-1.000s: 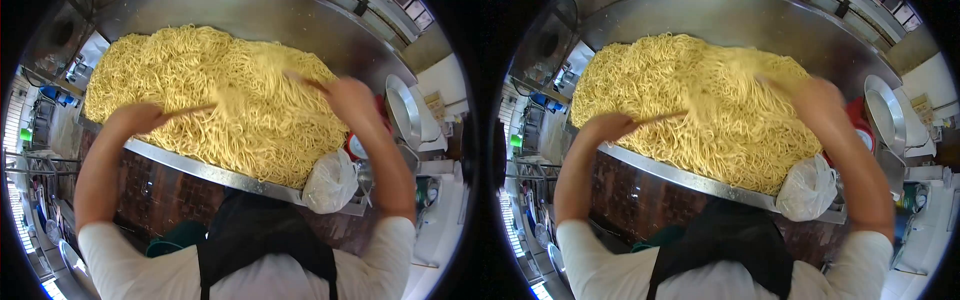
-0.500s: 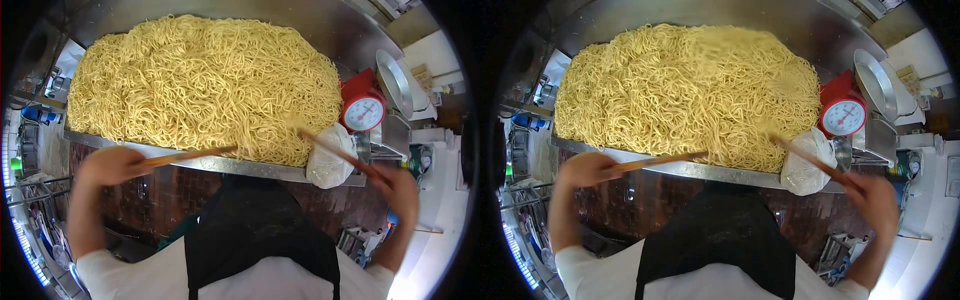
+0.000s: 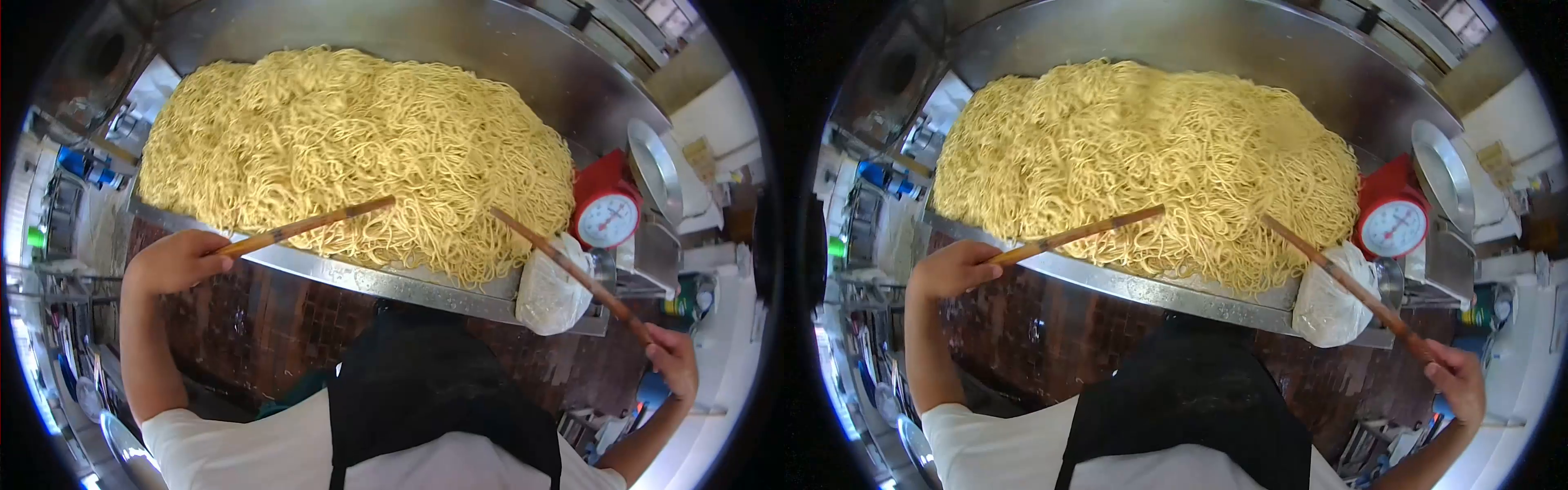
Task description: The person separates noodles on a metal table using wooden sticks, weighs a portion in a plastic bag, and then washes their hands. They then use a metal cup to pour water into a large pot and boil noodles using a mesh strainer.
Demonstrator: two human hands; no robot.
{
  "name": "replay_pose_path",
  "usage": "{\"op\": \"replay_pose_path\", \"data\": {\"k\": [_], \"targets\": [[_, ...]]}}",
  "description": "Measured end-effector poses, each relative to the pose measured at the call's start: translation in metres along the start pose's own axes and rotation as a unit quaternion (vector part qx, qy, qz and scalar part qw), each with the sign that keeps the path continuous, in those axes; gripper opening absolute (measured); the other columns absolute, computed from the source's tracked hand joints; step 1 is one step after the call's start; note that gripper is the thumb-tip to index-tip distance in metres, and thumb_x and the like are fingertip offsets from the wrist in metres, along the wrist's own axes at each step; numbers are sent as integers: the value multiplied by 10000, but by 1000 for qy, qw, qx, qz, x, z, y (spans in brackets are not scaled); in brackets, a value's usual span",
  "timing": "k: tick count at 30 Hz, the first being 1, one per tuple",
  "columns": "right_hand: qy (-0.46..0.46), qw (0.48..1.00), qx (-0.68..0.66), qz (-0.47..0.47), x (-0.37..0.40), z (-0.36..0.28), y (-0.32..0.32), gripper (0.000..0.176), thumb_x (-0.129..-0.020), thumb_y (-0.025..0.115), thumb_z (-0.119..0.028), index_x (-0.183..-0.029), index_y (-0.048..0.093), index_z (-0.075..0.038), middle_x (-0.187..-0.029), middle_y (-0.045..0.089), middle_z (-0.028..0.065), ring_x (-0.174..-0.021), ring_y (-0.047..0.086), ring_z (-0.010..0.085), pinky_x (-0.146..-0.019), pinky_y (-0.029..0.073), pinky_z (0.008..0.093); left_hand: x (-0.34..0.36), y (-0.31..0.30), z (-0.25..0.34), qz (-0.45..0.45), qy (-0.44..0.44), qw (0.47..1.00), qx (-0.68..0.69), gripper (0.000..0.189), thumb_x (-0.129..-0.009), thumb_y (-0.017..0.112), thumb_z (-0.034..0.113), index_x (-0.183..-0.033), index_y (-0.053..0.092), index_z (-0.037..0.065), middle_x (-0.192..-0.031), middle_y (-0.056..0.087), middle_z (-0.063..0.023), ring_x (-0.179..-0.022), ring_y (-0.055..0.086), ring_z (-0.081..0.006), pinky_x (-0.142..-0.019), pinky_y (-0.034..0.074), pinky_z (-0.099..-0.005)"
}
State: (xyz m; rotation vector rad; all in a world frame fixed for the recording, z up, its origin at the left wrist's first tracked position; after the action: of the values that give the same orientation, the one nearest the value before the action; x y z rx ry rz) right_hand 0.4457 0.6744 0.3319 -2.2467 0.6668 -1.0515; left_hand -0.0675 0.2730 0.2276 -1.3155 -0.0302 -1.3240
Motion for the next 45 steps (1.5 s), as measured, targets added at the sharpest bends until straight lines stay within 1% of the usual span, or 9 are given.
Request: {"op": "replay_pose_path", "data": {"k": [4,6,7,10,17,22,27,34,45], "targets": [[-47,999,-22,12,-146,14,145,491,-906,639,-245,-1328,557,-7,-958,680,44,-789,616,140,-700,489,285,-122,91,39,46,23,998,-19,369,-928,553,367,-1027,688,38,-905,685,-183,-830,663,-333,-724,506,-438],[-205,971,40,115,-191,-5,221,516,-927,600,-225,-1380,490,-4,-1117,678,169,-978,662,293,-836,500,358,-205,167,87,193,146,961,133,367,-945,511,316,-1202,608,72,-1012,676,-187,-915,660,-345,-776,511,-448],[-237,968,38,72,-194,-19,235,519,-926,597,-211,-1386,480,-3,-1182,641,210,-1063,627,334,-879,486,379,-210,190,116,163,56,976,132,418,-932,525,327,-1278,558,94,-1032,673,-196,-963,653,-370,-804,511,-463],[-278,955,85,-62,-212,-22,242,534,-908,627,-197,-1380,480,4,-1311,563,235,-1166,576,337,-966,448,388,-132,193,141,232,15,950,206,505,-891,576,413,-1277,547,88,-1064,655,-218,-1001,635,-395,-860,497,-487],[-358,929,58,-80,-271,-91,234,529,-893,668,-203,-1360,510,-10,-1306,562,141,-1095,550,243,-935,433,349,27,255,13,455,-218,827,247,600,-837,655,428,-1291,558,49,-1175,624,-198,-1125,577,-366,-956,472,-449],[-471,849,122,-208,-163,-214,353,518,-875,682,-165,-1351,526,-33,-1287,574,141,-1089,557,238,-930,442,350,93,384,-38,434,-328,761,354,592,-839,653,433,-1278,576,43,-1171,644,-183,-1105,605,-359,-946,480,-438],[-550,736,180,-351,-74,-260,490,514,-834,721,-158,-1304,561,-28,-1249,593,155,-1044,584,259,-895,468,353,115,499,-59,234,-336,786,463,577,-851,633,421,-1289,574,51,-1166,654,-191,-1101,615,-362,-939,481,-440],[-614,624,295,-383,53,-339,638,517,-797,734,-218,-1253,594,-19,-1163,625,162,-953,617,279,-834,505,355,214,569,-122,254,-390,734,494,553,-868,616,412,-1292,575,61,-1165,654,-191,-1103,612,-363,-939,481,-446],[-725,291,394,-484,240,-410,873,520,-822,694,-323,-1265,601,-68,-1206,625,200,-1141,586,346,-987,462,407,340,647,-151,367,-549,408,630,563,-883,630,415,-1343,544,102,-1190,661,-145,-1125,615,-314,-967,480,-397]]}}
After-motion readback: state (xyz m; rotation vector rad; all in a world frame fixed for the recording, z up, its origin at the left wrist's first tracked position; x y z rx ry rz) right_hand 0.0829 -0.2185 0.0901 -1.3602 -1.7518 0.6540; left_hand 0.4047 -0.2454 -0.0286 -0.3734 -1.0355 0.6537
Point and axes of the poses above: each hand's wrist, its own x-axis away from the middle knuckle, its own y-axis out of the palm, z = x × y, the point moved 7 cm from there along -x, towards the middle knuckle
